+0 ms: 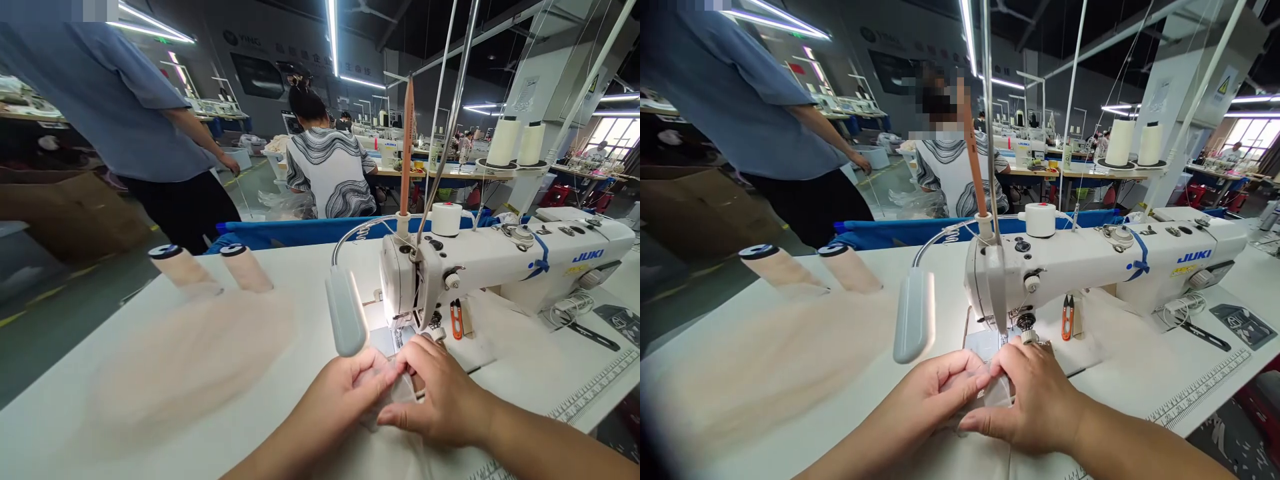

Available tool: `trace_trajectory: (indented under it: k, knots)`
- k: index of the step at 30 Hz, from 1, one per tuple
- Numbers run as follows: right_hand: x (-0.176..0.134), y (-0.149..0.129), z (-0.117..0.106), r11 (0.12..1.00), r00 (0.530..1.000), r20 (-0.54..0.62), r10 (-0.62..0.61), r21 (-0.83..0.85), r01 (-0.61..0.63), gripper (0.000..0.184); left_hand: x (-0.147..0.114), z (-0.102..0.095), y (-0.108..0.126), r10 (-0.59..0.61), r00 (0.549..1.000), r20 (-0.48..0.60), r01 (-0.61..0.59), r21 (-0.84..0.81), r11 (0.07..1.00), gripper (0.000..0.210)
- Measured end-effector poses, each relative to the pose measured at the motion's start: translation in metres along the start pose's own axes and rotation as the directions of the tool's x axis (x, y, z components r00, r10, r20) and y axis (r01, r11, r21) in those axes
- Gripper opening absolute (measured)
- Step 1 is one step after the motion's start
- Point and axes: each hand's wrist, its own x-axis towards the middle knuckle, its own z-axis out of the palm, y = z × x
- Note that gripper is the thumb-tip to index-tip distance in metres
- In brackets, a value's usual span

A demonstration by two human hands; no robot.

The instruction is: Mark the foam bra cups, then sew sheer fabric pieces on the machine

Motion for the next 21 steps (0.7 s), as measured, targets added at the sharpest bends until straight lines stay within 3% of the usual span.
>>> trace_trajectory:
  k: [3, 7, 12, 18, 21]
  knots:
    - [0.0009, 0.0001, 0.0004, 1.000, 0.999, -0.045, 0.002, 0.021, -0.001, 0.015, -0.0007, -0.0001, -0.0020, 0.000, 1.000, -0.016, 0.000, -0.001, 1.000, 0.053]
    - [0.0020, -0.0010, -0.0046, 0.996, 0.996, -0.085, 0.015, 0.085, -0.008, 0.015, -0.0018, -0.0026, -0.0059, -0.009, 0.997, -0.076, 0.010, 0.015, 1.000, 0.044]
    - [0.0011, -0.0051, -0.0058, 0.994, 0.997, -0.081, 0.014, 0.110, -0.005, 0.013, -0.0032, -0.0020, -0.0053, 0.014, 0.998, -0.064, -0.016, -0.020, 1.000, 0.033]
    - [0.0012, -0.0080, -0.0056, 0.981, 0.997, -0.037, 0.075, 0.184, -0.067, 0.008, -0.0051, 0.0013, -0.0013, -0.022, 0.999, -0.023, 0.021, -0.043, 0.999, 0.053]
    - [0.0010, -0.0073, -0.0050, 0.972, 0.996, -0.037, 0.079, 0.225, -0.069, 0.003, -0.0061, 0.0014, 0.0023, 0.016, 0.999, -0.036, -0.016, 0.009, 1.000, 0.053]
